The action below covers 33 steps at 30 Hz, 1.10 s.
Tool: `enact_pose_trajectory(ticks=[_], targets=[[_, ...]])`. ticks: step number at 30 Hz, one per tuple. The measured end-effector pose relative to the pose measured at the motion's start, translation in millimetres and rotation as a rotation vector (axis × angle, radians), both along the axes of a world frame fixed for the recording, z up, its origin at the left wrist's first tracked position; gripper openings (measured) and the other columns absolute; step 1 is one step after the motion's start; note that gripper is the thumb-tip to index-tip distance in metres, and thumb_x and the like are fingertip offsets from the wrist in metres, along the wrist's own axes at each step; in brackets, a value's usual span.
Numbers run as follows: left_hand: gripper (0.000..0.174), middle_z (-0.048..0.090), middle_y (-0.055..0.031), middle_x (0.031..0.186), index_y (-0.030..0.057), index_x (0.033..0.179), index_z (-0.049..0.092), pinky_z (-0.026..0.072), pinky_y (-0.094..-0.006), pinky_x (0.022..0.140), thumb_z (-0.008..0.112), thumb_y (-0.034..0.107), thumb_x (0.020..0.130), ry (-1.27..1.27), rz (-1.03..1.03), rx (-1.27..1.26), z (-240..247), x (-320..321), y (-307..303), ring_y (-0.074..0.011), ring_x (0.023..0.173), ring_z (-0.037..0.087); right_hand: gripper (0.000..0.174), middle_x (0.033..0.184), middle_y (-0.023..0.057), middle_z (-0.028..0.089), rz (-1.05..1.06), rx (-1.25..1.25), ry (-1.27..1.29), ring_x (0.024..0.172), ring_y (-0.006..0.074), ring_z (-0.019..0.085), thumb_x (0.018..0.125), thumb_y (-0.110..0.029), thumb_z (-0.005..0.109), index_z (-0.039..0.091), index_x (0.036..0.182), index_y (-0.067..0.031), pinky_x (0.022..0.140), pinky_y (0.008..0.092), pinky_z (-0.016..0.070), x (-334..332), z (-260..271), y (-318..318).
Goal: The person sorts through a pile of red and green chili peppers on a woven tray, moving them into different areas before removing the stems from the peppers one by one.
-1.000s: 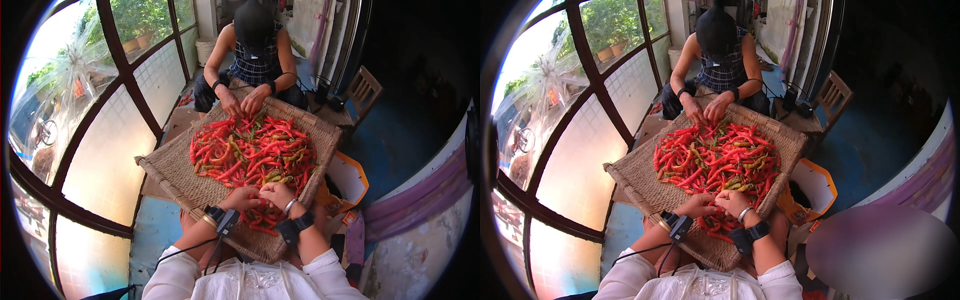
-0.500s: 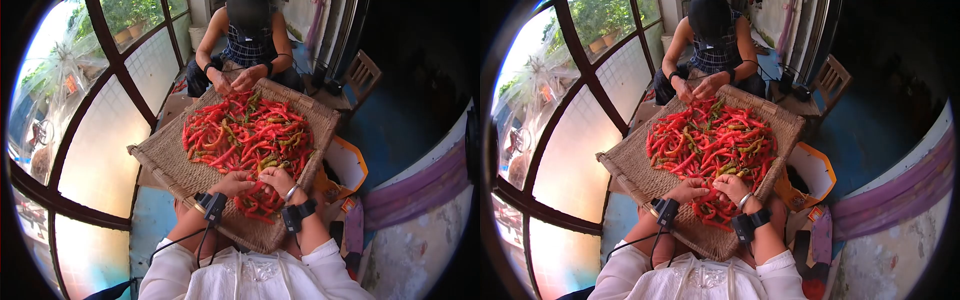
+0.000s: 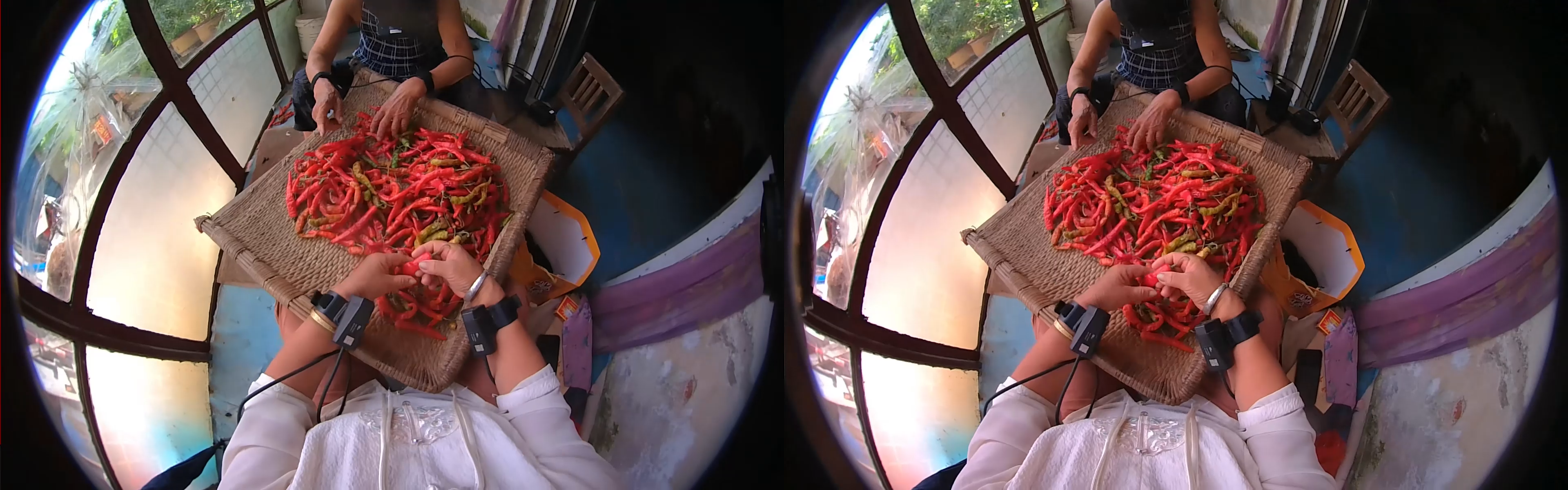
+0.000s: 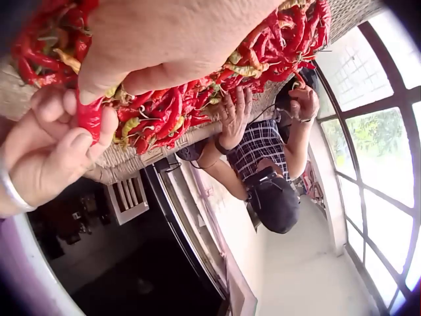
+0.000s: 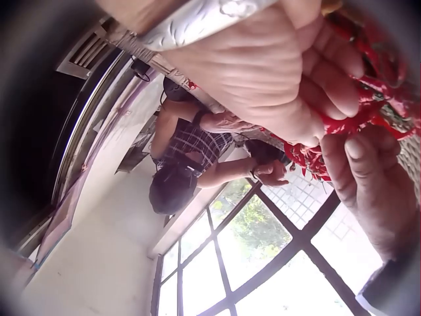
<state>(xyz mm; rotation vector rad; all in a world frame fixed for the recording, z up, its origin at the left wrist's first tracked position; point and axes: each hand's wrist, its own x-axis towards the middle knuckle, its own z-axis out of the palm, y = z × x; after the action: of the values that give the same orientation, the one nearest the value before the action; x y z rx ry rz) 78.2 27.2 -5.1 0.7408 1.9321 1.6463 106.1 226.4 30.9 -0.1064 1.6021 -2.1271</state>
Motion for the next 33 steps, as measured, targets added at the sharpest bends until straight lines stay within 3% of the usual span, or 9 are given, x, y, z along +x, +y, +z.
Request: enact_pose_trajectory(ticks=[4,6,10,11,14,16,19,28,33], targets=[[0.02,0.061,0.0043,0.074,0.0041,0.098,0.063,0.042,-0.0195,0.054,0.064,0.018,0.084,-0.124,0.023,-0.286,25.0,3.2,-3.4,-0.0024,0.063,0.051,0.025,0.074,0.002,0.061,-0.238,0.021,-0.035,0.055,0.0059,0.056,0.085,-0.019,0.059,0.054,0.104,-0.0031,0.046,0.0186,0.0448,-4.1,-4.5,1.3],[0.016,0.059,0.0053,0.067,0.0055,0.087,0.065,0.0382,-0.0187,0.049,0.062,0.021,0.086,-0.24,0.21,-0.245,41.4,3.0,-8.8,-0.0022,0.056,0.048,0.028,0.074,0.0031,0.06,-0.354,0.284,0.037,0.055,0.0071,0.056,0.085,-0.022,0.059,0.055,0.103,-0.0004,0.046,0.0194,0.0445,-5.9,-6.8,4.2],[0.027,0.064,-0.004,0.083,0.0037,0.103,0.061,0.0453,-0.0216,0.051,0.054,0.027,0.09,-0.32,0.665,0.589,40.6,-16.5,-21.0,-0.0062,0.056,0.054,0.021,0.075,0.0061,0.062,-0.304,0.586,0.224,0.061,0.0145,0.06,0.082,-0.019,0.06,0.059,0.094,-0.0017,0.054,0.0283,0.048,0.6,-6.8,8.0],[0.027,0.064,-0.004,0.083,0.0037,0.103,0.061,0.0453,-0.0216,0.051,0.054,0.027,0.09,-0.322,0.664,0.585,39.4,-15.8,-20.7,-0.0062,0.056,0.054,0.018,0.077,0.0077,0.063,-0.284,0.719,0.342,0.065,0.0189,0.062,0.08,-0.018,0.061,0.06,0.091,-0.0026,0.059,0.032,0.0491,3.0,-4.3,7.9],[0.028,0.064,-0.0059,0.086,0.0017,0.106,0.06,0.0472,-0.0238,0.055,0.056,0.024,0.089,-0.236,0.704,0.071,32.0,-11.5,-15.6,-0.0072,0.06,0.056,0.019,0.081,0.0101,0.063,-0.369,1.033,0.626,0.074,0.0277,0.061,0.077,-0.018,0.063,0.06,0.091,-0.0048,0.065,0.0374,0.0489,5.3,2.2,18.9],[0.027,0.064,-0.0054,0.085,0.0007,0.108,0.059,0.0474,-0.0258,0.057,0.058,0.018,0.087,0.019,0.254,-0.343,24.4,-7.1,-9.5,-0.0107,0.064,0.058,0.019,0.084,0.0097,0.063,-0.404,1.151,0.634,0.081,0.0302,0.06,0.076,-0.021,0.063,0.061,0.089,-0.0075,0.072,0.0392,0.0467,4.9,9.3,28.9],[0.026,0.064,-0.0056,0.08,0.0009,0.107,0.059,0.0472,-0.0268,0.06,0.061,0.011,0.083,0.302,0.004,-0.359,17.5,-6.6,1.7,-0.0132,0.067,0.059,0.019,0.086,0.0069,0.064,-0.247,1.304,0.529,0.084,0.0254,0.06,0.077,-0.026,0.062,0.063,0.089,-0.0113,0.083,0.0374,0.0408,-0.9,11.3,42.4],[0.036,0.063,-0.0167,0.089,0.002,0.104,0.058,0.0481,-0.0397,0.069,0.064,0.023,0.076,0.654,0.371,-0.53,19.9,-30.9,43.2,-0.0328,0.082,0.061,0.018,0.081,0.0074,0.065,-0.31,1.209,0.475,0.077,0.0274,0.062,0.078,-0.027,0.061,0.064,0.087,-0.0121,0.071,0.0377,0.0486,-3.2,6.8,41.4],[0.032,0.062,-0.0157,0.087,0.0028,0.097,0.055,0.048,-0.0433,0.07,0.063,0.023,0.074,0.568,0.277,-0.718,10.5,-24.3,58.5,-0.0337,0.082,0.06,0.017,0.08,0.0082,0.065,-0.305,1.204,0.493,0.077,0.0277,0.062,0.078,-0.027,0.061,0.065,0.085,-0.0119,0.069,0.0381,0.0486,-1.2,6.6,39.5]])
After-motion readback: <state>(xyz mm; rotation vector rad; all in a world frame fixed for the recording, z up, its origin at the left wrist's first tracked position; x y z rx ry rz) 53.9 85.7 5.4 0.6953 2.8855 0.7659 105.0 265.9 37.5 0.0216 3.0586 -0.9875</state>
